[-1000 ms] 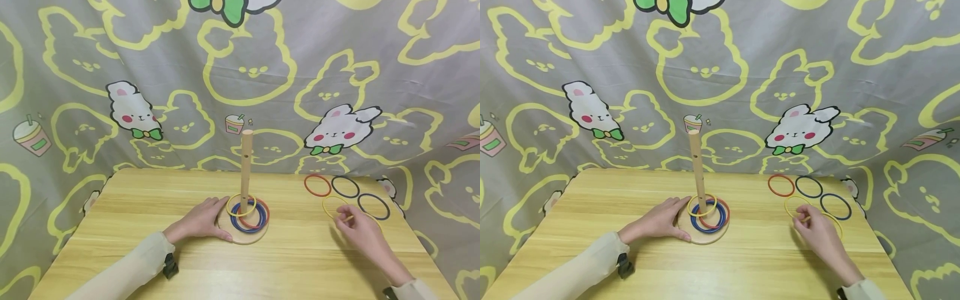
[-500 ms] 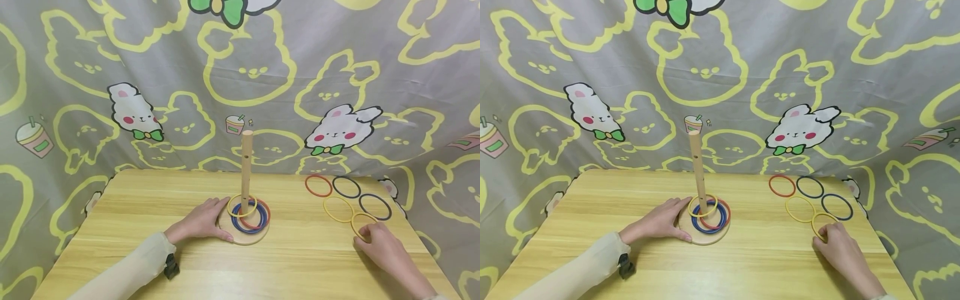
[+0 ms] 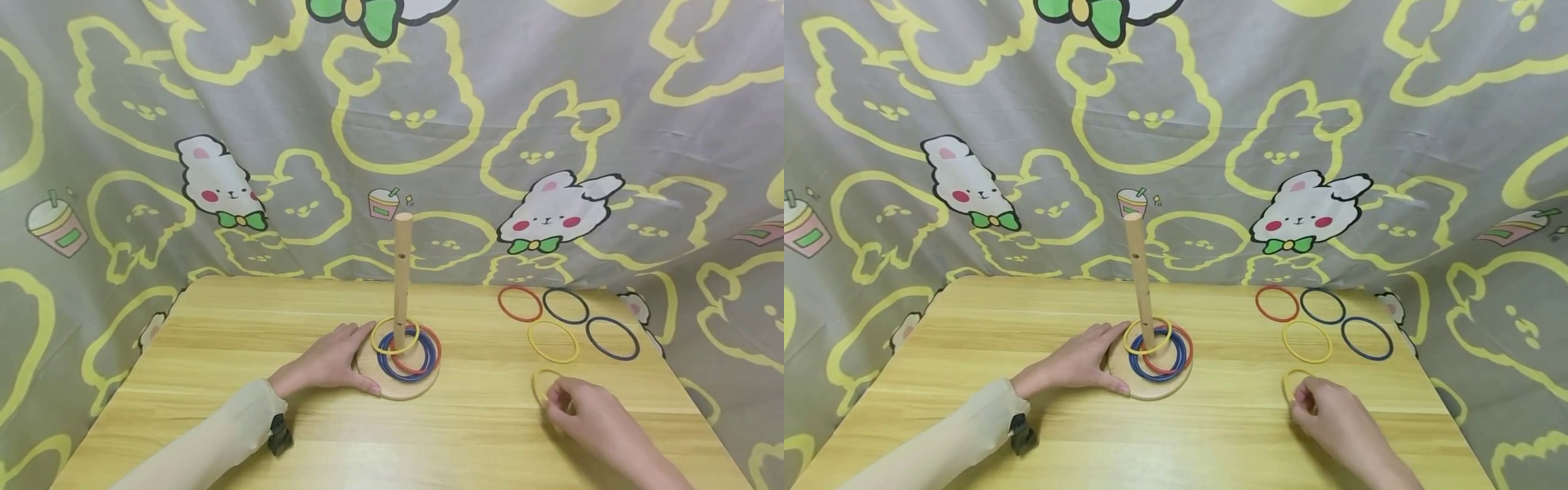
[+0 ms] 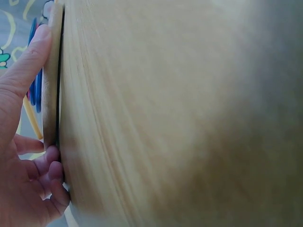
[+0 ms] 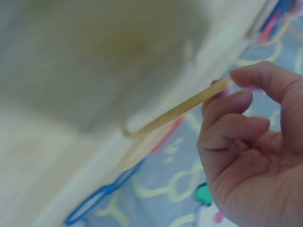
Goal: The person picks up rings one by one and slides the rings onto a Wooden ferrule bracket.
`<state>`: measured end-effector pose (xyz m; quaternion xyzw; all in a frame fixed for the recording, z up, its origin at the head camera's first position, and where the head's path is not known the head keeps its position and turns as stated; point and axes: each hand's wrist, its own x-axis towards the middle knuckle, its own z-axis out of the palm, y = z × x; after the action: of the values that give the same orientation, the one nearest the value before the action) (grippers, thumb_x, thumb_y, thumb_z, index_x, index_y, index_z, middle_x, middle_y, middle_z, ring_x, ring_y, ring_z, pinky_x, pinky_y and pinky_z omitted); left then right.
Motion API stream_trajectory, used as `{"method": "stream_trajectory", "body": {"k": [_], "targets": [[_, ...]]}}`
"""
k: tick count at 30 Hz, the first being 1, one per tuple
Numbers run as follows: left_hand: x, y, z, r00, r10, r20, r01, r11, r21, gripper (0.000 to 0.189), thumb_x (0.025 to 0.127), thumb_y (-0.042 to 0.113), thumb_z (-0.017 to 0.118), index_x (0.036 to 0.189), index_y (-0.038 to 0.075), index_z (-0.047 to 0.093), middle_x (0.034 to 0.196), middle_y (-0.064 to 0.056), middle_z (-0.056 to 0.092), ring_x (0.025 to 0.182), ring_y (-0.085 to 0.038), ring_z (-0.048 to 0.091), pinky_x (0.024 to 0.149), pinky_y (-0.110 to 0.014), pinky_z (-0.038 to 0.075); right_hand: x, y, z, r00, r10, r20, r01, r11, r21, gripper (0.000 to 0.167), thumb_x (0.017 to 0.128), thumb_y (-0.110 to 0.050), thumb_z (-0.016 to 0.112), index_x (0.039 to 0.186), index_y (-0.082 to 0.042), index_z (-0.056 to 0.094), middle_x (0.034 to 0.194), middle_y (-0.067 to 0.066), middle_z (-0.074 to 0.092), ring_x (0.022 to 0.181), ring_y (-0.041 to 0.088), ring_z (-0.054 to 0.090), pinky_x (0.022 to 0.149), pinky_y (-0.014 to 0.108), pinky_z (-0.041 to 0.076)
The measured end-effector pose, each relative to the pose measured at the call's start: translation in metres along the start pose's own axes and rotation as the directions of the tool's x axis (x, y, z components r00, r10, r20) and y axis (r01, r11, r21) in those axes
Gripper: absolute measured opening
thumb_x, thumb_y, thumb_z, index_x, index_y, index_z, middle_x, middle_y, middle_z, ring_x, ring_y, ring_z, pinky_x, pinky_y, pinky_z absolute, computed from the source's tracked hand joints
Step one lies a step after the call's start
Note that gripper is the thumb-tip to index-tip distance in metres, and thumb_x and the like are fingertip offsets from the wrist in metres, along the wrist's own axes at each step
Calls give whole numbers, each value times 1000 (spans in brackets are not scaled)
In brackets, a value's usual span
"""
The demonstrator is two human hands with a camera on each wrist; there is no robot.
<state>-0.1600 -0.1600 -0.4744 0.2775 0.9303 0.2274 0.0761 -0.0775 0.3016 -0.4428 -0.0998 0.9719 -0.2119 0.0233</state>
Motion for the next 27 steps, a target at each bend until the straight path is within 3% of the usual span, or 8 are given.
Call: {"method": "stream_trajectory", "body": {"k": [3,5,9,13,21,27], "targets": [[0,0,0,1000,-4,2,4,1000,-3,132,75,75,90,168,-1,36,144,-20,60,128,-34,58,104,-54,53,-1,-24,-4,994,-92,-51,93,995,29,24,87,-5,83,87,-24,67,76,-19,58,68,-1,52,62,26,50],[0,0,0,1000,-4,2,4,1000,-5,132,75,75,90,168,-1,36,144,-20,60,128,-34,58,104,-54,53,-1,-39,-8,980,-168,-104,174,984,49,28,85,-2,82,87,-26,68,77,-22,57,68,-4,52,60,25,50],[0,0,0,1000,0,3,0,1000,-5,132,75,75,90,168,-1,36,144,-20,60,127,-34,58,104,-54,53,3,-70,-18,930,-307,-201,328,941,82,35,86,1,80,90,-30,67,80,-27,57,69,-6,53,58,23,49],[0,-1,0,1000,0,6,0,1000,-4,132,75,75,90,168,-1,36,144,-20,60,128,-34,58,104,-54,53,10,-102,-29,887,-399,-234,433,894,116,31,94,-1,79,97,-31,71,82,-27,57,69,-5,53,57,22,49],[0,-1,1,1000,4,6,-4,1000,-6,132,75,75,90,168,-2,36,145,-21,59,130,-37,58,106,-56,52,30,-152,-47,839,-471,-272,531,817,224,22,103,-2,74,114,-21,75,82,-21,60,69,-1,58,60,23,53],[0,-3,1,1000,15,-5,-16,1000,-10,131,74,76,90,168,2,37,139,-16,62,124,-33,60,101,-54,54,47,-179,-57,785,-494,-374,612,710,347,23,103,6,70,120,-8,75,85,-12,65,66,6,63,57,25,57]]}}
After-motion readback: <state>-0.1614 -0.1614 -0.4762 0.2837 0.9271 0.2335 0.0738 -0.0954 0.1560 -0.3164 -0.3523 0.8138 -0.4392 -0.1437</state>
